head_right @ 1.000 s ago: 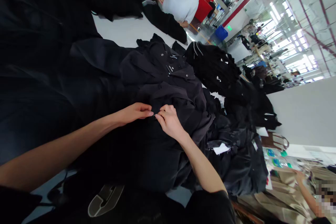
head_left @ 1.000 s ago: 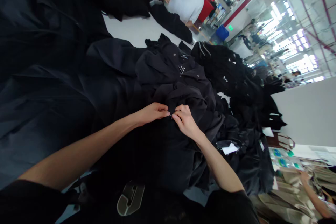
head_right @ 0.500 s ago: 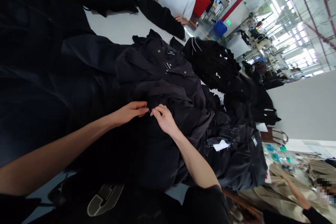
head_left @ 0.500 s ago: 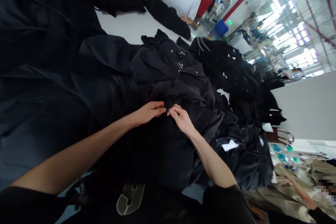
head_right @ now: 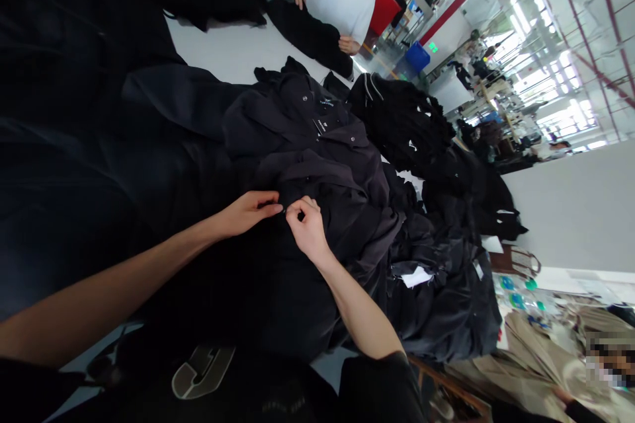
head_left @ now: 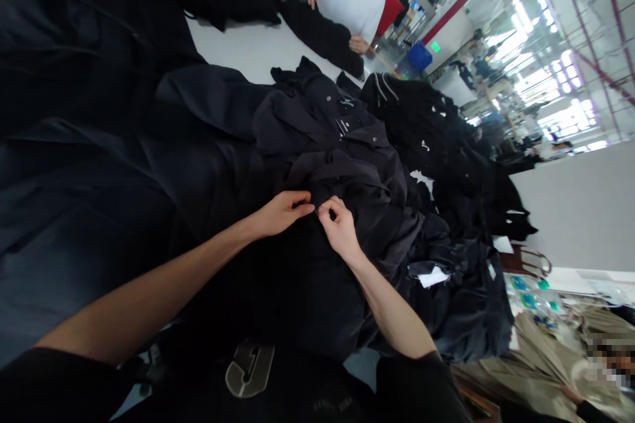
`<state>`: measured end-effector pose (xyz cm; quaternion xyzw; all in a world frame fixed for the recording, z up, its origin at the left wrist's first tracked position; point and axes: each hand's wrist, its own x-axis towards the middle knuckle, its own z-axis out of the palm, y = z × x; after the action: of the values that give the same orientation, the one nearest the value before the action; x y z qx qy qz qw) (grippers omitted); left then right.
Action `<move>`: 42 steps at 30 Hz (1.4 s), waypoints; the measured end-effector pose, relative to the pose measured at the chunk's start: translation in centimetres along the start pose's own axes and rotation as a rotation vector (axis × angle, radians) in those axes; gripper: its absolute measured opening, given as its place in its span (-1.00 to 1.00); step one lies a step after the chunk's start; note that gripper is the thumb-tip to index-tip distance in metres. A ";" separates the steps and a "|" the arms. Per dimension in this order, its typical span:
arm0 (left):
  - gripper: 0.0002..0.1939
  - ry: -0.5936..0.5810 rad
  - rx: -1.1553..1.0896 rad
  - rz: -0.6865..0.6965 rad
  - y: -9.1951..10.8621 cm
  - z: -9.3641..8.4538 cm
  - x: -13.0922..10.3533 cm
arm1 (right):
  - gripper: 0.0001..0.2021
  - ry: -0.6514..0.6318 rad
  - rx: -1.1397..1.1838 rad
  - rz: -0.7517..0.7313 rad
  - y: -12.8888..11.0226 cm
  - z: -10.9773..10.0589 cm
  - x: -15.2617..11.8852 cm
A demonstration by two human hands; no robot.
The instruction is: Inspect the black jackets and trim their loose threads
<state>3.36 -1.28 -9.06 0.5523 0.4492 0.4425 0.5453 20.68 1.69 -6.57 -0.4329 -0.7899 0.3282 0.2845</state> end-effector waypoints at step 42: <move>-0.75 0.099 -0.415 -0.042 1.0 0.4 -1.0 | -0.84 0.190 -0.302 -0.185 0.7 -4.4 -2.8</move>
<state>3.53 -2.35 -8.06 0.3964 0.3862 0.5404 0.6338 25.51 0.74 -4.82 -0.4251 -0.8363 0.1361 0.3184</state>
